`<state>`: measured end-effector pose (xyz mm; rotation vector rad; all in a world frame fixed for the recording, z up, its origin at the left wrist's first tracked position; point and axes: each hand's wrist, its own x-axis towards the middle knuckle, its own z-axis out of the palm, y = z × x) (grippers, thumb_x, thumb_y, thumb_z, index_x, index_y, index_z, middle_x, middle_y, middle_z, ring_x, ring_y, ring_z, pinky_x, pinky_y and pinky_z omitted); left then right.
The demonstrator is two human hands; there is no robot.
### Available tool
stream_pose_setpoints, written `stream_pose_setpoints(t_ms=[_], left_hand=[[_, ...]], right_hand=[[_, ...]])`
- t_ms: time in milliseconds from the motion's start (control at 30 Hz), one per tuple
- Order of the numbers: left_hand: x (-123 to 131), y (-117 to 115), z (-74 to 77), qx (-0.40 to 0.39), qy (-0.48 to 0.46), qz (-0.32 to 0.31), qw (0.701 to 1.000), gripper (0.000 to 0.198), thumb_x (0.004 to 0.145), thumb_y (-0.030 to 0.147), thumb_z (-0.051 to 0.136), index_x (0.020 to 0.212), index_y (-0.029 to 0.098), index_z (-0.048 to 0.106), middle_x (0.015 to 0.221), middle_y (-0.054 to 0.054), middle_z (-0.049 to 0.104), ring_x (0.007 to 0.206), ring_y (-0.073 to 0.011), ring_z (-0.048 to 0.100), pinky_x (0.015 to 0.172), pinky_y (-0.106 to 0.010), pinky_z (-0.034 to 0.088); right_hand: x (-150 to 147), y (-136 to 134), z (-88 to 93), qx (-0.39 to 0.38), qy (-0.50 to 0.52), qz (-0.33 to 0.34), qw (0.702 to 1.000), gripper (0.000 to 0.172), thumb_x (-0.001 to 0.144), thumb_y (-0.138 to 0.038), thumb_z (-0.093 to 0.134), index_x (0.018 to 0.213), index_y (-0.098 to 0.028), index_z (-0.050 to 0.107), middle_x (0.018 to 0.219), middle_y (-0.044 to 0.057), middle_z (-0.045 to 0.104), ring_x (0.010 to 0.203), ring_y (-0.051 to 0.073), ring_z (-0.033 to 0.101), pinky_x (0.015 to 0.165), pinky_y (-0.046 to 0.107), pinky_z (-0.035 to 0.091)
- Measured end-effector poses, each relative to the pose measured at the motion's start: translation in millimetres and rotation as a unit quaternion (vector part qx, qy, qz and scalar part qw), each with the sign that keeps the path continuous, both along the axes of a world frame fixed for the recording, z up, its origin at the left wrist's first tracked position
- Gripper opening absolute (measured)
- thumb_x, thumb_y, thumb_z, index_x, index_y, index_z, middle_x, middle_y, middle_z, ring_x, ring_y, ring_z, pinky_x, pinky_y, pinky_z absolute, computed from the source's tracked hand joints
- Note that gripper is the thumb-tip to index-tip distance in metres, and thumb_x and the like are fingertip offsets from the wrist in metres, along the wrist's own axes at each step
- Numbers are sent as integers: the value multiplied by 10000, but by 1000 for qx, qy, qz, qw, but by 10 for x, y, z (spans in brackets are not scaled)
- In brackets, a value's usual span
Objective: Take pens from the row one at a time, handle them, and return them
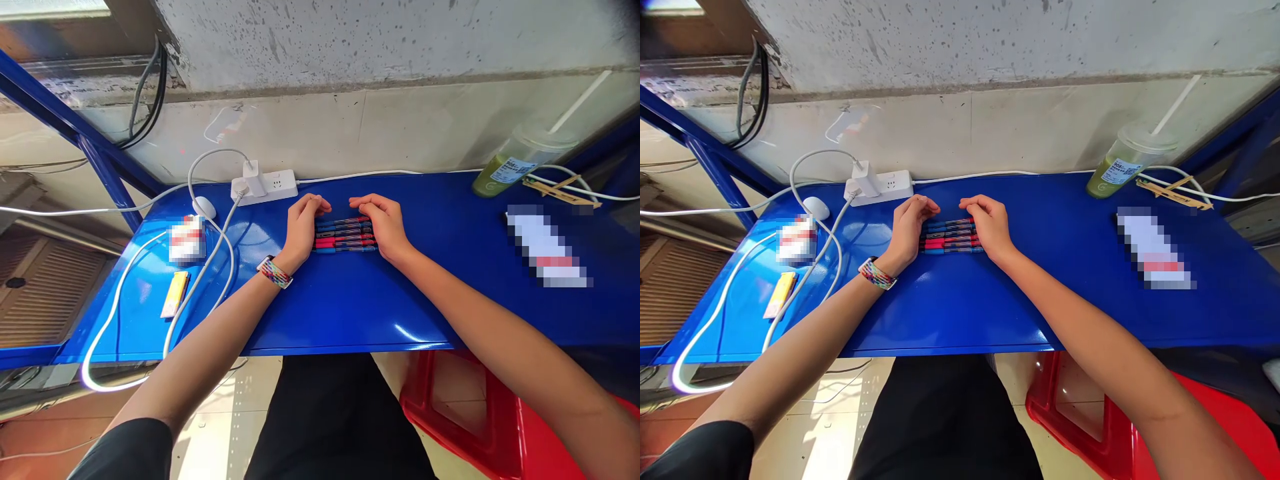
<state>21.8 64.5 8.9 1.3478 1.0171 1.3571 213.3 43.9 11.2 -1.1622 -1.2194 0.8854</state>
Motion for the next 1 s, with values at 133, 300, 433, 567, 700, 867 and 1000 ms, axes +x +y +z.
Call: stream_pose_setpoints(t_ms=[133,300,433,567,700,867,1000], left_hand=[[-4,1,-4,1,6,3,1000,339,1112,421,604,838,238,685,986,-74,750,986,-202,730,1044,-383,606],[-8,-2,-4,8,-1,-2,1000,304,1092,342,595,828,234,700,966,-70,743,971,-195,721,1040,-381,598],[-15,-3,4,7,-13,-4,1000,297,1084,317,592,824,231,707,957,-70,743,961,-194,721,1040,-382,597],[-26,16,3,2,-11,0,1000,322,1105,376,588,838,233,698,983,-76,759,974,-197,737,1047,-379,610],[-47,54,-18,-18,-19,11,1000,382,1125,473,549,852,239,679,989,-83,770,989,-204,759,1044,-379,625],[-71,71,-28,-19,-25,7,999,442,1124,576,516,858,247,641,995,-88,771,1003,-211,774,1044,-387,637],[-74,65,-25,-17,-9,6,1000,498,1118,661,502,865,251,627,1005,-92,770,1021,-219,775,1042,-387,641]], right_hand=[[4,3,-23,11,-11,-4,1000,240,918,-191,644,900,-279,866,1218,32,895,1373,317,788,1263,550,544],[3,-4,-35,17,-46,5,999,233,938,-200,644,916,-273,864,1229,48,895,1372,327,791,1244,553,557],[-1,-22,-25,33,-80,9,996,207,930,-238,666,888,-264,867,1212,75,892,1269,337,818,1162,556,594],[20,-61,33,79,-153,25,985,199,945,-229,679,859,-278,851,1173,69,889,1276,346,795,1216,604,546],[40,-145,114,179,-263,109,942,227,966,-209,695,781,-288,801,1157,60,878,1305,360,743,1201,623,551],[0,-251,149,287,-353,212,865,208,976,-194,711,803,-271,797,1205,109,851,1349,387,697,1168,633,578],[-24,-291,174,283,-361,251,853,188,963,-167,737,821,-279,788,1203,92,858,1376,386,692,1150,629,583]])
